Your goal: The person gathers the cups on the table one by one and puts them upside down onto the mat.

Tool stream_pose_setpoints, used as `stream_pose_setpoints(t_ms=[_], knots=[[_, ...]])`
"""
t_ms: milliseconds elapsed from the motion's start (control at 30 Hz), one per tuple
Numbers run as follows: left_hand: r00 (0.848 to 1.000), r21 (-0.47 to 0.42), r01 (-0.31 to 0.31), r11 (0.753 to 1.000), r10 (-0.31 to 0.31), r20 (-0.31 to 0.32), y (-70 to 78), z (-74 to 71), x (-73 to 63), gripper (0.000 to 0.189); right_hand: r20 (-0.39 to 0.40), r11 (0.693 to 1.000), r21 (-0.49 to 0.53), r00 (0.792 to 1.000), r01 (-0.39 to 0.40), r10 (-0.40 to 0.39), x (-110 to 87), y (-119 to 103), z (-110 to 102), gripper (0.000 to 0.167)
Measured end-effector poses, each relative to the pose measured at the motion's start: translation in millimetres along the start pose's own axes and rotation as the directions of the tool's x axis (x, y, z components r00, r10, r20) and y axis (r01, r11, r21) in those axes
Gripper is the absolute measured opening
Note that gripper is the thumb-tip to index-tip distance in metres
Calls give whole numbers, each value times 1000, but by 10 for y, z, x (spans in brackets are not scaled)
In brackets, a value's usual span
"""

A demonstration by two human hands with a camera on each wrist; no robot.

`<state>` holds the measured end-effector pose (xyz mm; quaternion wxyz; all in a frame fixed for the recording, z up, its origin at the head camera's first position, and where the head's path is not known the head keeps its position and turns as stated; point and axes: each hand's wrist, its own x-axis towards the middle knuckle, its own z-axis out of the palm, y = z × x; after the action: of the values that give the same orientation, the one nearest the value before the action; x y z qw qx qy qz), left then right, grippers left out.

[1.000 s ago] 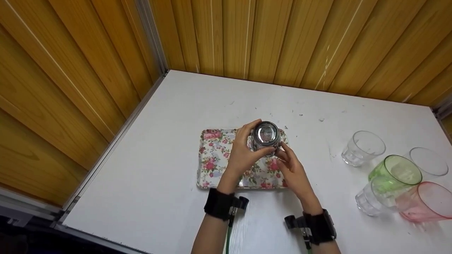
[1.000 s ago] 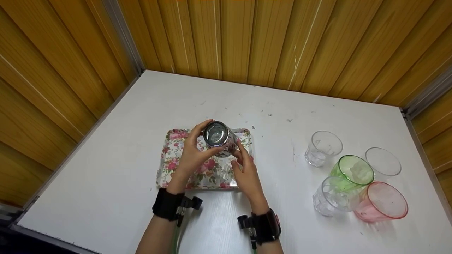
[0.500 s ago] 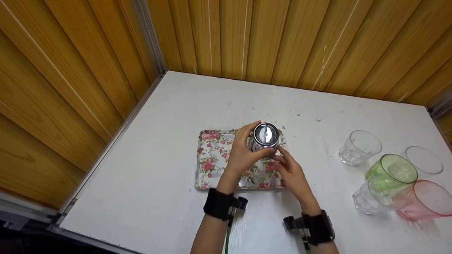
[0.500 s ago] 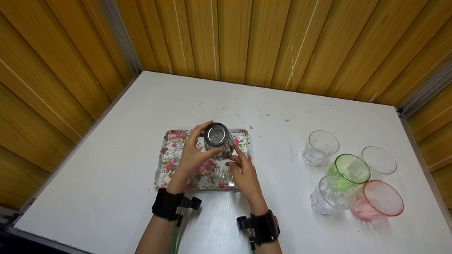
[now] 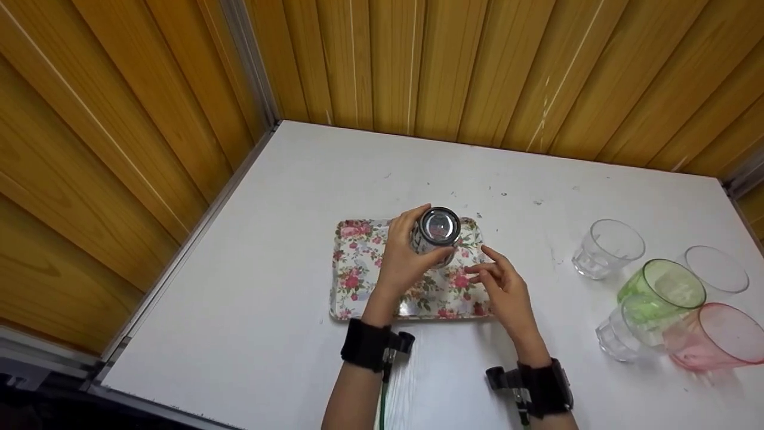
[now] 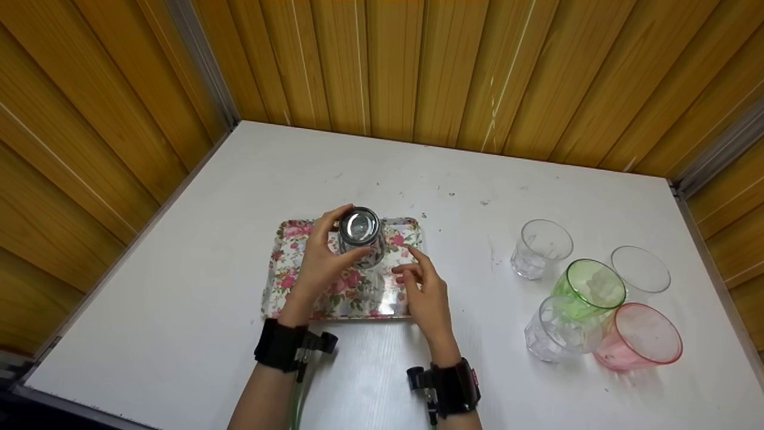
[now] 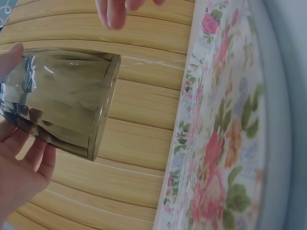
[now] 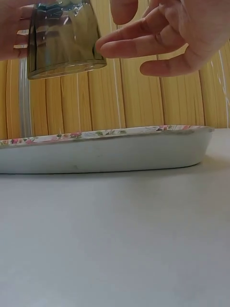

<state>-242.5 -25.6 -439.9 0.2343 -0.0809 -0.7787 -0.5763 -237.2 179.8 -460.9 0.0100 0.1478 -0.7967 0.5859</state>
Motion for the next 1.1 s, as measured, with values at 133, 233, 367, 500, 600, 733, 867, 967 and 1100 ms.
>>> stream_pose_setpoints(t_ms=[133, 233, 367, 500, 600, 733, 867, 967, 1100], knots=[[999, 5, 49, 999, -48, -23, -20, -18, 14, 78, -86, 995, -90, 995, 40, -48, -27, 4, -77, 37], [997, 12, 70, 997, -70, -40, -38, -25, 27, 79, -173, 974, -219, 980, 59, -98, -50, 18, -129, 30], [994, 37, 88, 995, -85, -62, -65, -35, 26, 79, -276, 917, -390, 939, 85, -205, -79, 50, -201, 25], [988, 39, 133, 990, -130, -80, -97, -63, 30, 77, -368, 857, -499, 863, 131, -346, -101, 75, -286, 21], [980, 22, 177, 984, -175, -92, -121, -109, 39, 77, -430, 818, -557, 794, 143, -431, -124, 87, -347, 17], [967, -4, 230, 973, -229, -115, -145, -178, 50, 77, -498, 787, -605, 715, 119, -490, -140, 92, -425, 15], [948, -12, 276, 961, -274, -159, -179, -228, 49, 77, -549, 764, -642, 657, 63, -516, -155, 105, -505, 15], [935, -12, 290, 957, -286, -209, -216, -256, 48, 77, -569, 747, -664, 635, 19, -522, -182, 127, -566, 14], [920, -7, 299, 954, -290, -264, -257, -287, 46, 77, -584, 737, -675, 626, -21, -517, -228, 158, -618, 14]])
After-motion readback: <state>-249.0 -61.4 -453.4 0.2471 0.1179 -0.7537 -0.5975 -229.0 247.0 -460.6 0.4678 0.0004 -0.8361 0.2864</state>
